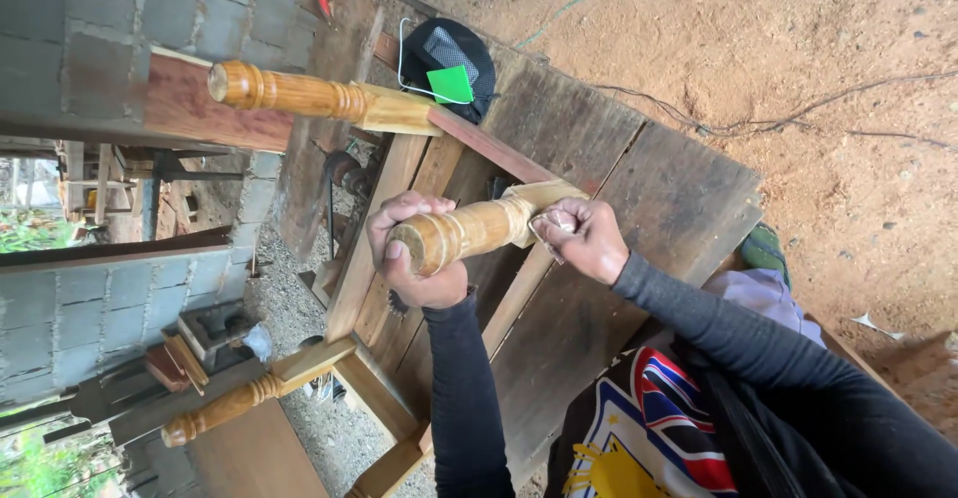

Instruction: The recorder is sanding wooden furniture components and assembling parts of a chair frame.

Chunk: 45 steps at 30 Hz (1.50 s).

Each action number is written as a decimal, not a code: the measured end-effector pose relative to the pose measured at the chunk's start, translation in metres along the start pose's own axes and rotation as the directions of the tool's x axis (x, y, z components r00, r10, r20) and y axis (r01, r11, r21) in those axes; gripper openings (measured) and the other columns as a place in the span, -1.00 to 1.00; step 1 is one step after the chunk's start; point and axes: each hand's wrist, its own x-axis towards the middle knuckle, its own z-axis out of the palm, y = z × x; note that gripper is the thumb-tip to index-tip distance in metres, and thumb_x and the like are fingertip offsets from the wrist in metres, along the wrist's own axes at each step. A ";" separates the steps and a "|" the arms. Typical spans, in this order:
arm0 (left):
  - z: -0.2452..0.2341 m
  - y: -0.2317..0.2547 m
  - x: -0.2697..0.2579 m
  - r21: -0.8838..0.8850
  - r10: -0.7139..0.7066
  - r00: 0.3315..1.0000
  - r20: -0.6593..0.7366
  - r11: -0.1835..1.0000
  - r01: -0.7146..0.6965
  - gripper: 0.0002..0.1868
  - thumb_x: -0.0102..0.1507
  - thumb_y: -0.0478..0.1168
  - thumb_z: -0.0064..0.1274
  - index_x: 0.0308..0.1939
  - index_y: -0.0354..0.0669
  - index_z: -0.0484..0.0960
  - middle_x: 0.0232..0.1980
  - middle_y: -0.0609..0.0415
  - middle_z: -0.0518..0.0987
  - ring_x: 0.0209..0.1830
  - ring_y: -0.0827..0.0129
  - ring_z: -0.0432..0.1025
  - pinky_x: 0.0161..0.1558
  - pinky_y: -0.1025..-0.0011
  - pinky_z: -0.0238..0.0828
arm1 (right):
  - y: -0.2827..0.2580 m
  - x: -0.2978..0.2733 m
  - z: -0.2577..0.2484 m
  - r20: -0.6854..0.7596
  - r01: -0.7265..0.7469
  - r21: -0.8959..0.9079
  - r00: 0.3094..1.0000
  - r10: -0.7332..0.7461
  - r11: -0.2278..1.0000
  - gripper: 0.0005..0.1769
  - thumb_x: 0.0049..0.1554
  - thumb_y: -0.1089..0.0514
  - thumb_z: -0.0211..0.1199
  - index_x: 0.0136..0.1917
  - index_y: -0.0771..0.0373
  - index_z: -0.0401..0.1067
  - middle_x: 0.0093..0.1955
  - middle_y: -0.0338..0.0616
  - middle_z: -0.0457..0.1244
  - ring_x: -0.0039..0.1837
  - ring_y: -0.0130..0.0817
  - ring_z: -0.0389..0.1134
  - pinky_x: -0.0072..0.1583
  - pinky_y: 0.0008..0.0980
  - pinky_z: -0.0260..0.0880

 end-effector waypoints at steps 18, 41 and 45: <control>0.005 -0.002 0.000 -0.003 0.002 0.998 -0.060 1.000 -0.002 -0.56 0.30 0.04 -0.08 -0.06 -0.33 0.44 -0.13 -0.18 0.45 -0.15 0.11 0.41 0.00 0.09 0.47 | 0.018 0.046 0.007 0.078 -0.059 0.052 0.995 0.054 0.997 -0.96 0.08 0.29 0.27 -0.22 0.30 0.48 -0.39 -0.39 0.22 -0.32 -0.64 0.20 -0.29 -0.49 0.24; 0.006 0.002 -0.006 -0.058 -0.038 0.997 -0.069 0.998 0.034 -0.57 0.29 0.04 0.00 -0.06 -0.30 0.44 -0.11 -0.14 0.44 -0.13 0.14 0.39 0.02 0.10 0.45 | 0.027 0.041 0.017 -0.036 0.136 -0.105 0.989 -0.140 0.985 -0.76 0.17 0.24 0.36 -0.27 0.39 0.42 -0.37 -0.34 0.16 -0.23 -0.64 0.14 -0.22 -0.47 0.26; 0.002 0.000 -0.001 -0.052 -0.018 0.999 -0.044 0.999 0.016 -0.56 0.29 0.05 -0.03 -0.06 -0.30 0.43 -0.11 -0.14 0.45 -0.15 0.12 0.41 0.01 0.10 0.46 | 0.008 0.027 0.012 -0.029 0.040 -0.004 0.999 -0.040 0.999 -0.90 0.12 0.25 0.30 -0.18 0.35 0.49 -0.34 -0.39 0.23 -0.25 -0.67 0.19 -0.22 -0.51 0.29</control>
